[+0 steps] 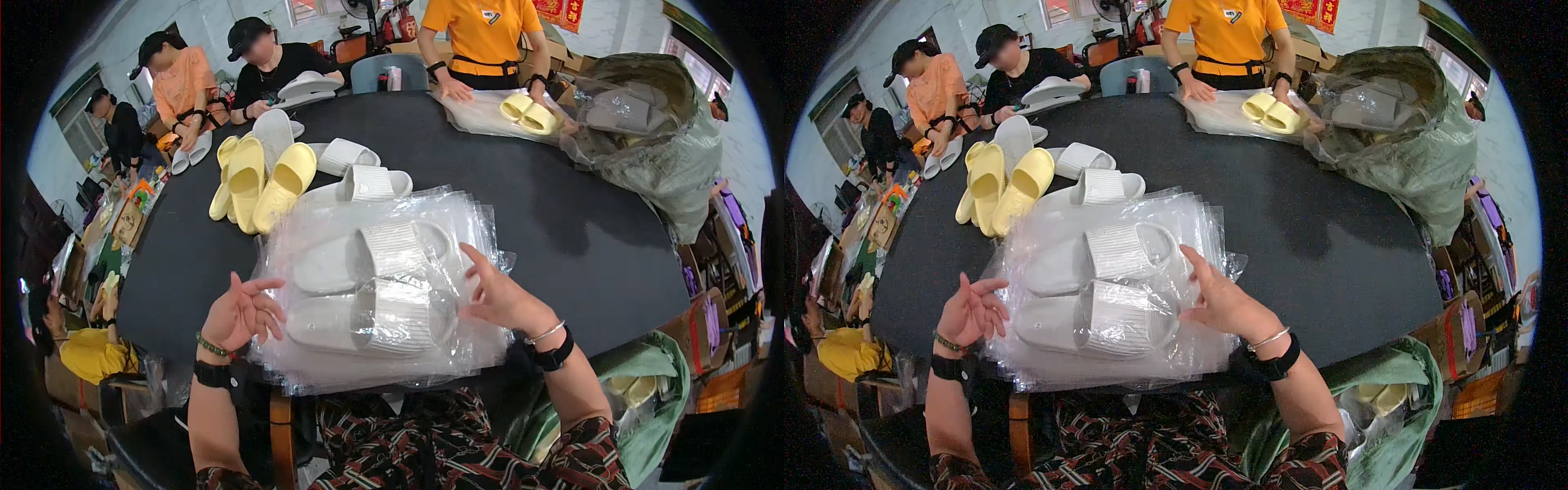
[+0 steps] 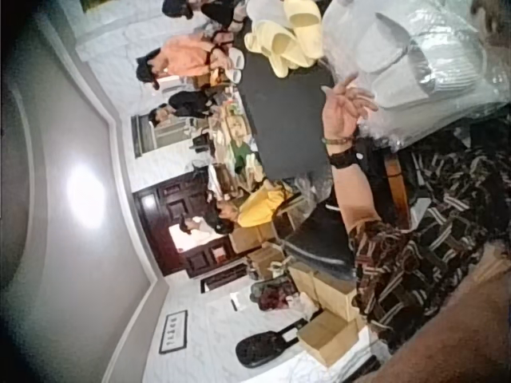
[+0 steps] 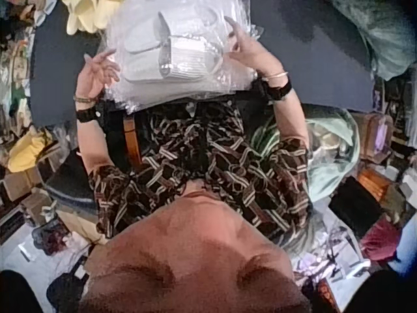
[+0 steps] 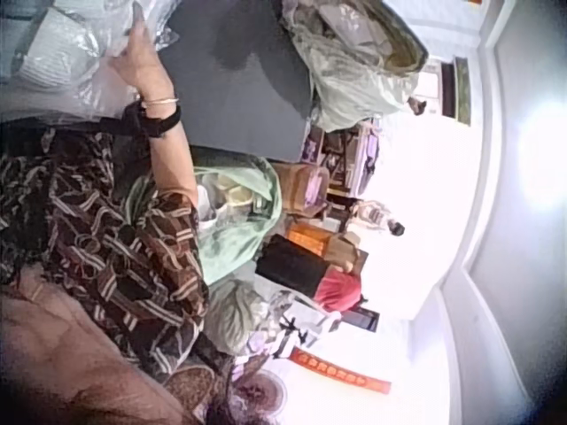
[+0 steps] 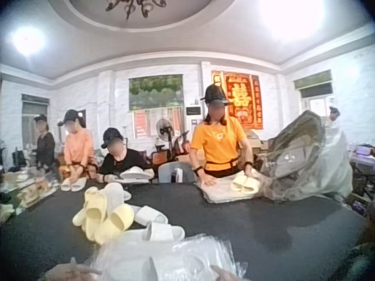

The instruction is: Packaging slippers into plastic bags and placing them in a larger bag.

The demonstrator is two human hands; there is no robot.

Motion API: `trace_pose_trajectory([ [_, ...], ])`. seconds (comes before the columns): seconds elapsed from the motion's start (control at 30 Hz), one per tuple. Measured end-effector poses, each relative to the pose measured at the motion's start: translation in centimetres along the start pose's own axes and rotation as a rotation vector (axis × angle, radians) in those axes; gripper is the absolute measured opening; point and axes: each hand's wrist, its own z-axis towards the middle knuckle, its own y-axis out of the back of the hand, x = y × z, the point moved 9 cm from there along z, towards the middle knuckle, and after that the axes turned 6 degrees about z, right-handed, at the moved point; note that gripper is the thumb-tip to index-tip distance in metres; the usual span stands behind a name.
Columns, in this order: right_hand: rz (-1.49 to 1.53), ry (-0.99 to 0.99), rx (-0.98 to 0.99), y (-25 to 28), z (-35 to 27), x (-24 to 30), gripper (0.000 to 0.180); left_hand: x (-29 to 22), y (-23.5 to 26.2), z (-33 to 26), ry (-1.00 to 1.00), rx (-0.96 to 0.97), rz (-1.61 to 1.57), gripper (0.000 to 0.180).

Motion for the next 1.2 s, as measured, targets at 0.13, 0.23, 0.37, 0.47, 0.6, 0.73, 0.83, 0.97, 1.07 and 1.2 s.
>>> trace_pose_trajectory([
  [0.13, -0.357, 0.463, -0.111, 1.1, -1.0, 4.1, 0.132, 1.1, 1.8, 1.2, 0.04, -0.039, -0.246, 0.041],
  [0.23, -0.514, 0.428, 0.0, -0.4, -0.5, 4.4, 0.146, 2.2, 2.7, 2.5, -0.021, -0.201, 0.303, 0.043],
  [0.37, -0.671, 0.262, 0.165, -2.3, 1.0, 1.5, 0.157, 0.2, -3.1, 3.9, -0.483, 0.089, 1.399, 0.047],
  [0.47, -0.681, 0.211, 0.156, -2.2, 1.5, 0.6, 0.159, 1.0, -6.2, 6.3, -0.59, 0.226, 1.617, 0.064],
  [0.6, -0.669, 0.199, 0.148, -2.5, 2.0, -0.2, 0.158, 3.2, -7.1, 9.6, -0.519, 0.34, 1.806, 0.081],
  [0.73, -0.652, 0.2, 0.146, -2.7, 2.2, -0.7, 0.158, 3.2, -8.8, 12.1, -0.528, 0.341, 1.691, 0.07],
  [0.83, -0.652, 0.195, 0.148, -2.8, 2.4, -1.0, 0.158, 3.6, -9.7, 13.2, -0.524, 0.348, 1.633, 0.056],
  [0.97, -0.69, 0.177, 0.155, -2.7, 2.5, -1.4, 0.156, 3.9, -9.9, 13.1, -0.516, 0.333, 1.667, 0.04],
  [1.07, -0.686, 0.173, 0.156, -2.9, 2.5, -0.9, 0.154, 3.3, -9.9, 12.4, -0.581, 0.339, 1.616, 0.026],
  [1.2, -0.695, 0.176, 0.138, -2.9, 2.5, -1.4, 0.15, 2.6, -9.1, 10.9, -0.711, 0.394, 1.605, 0.018],
])
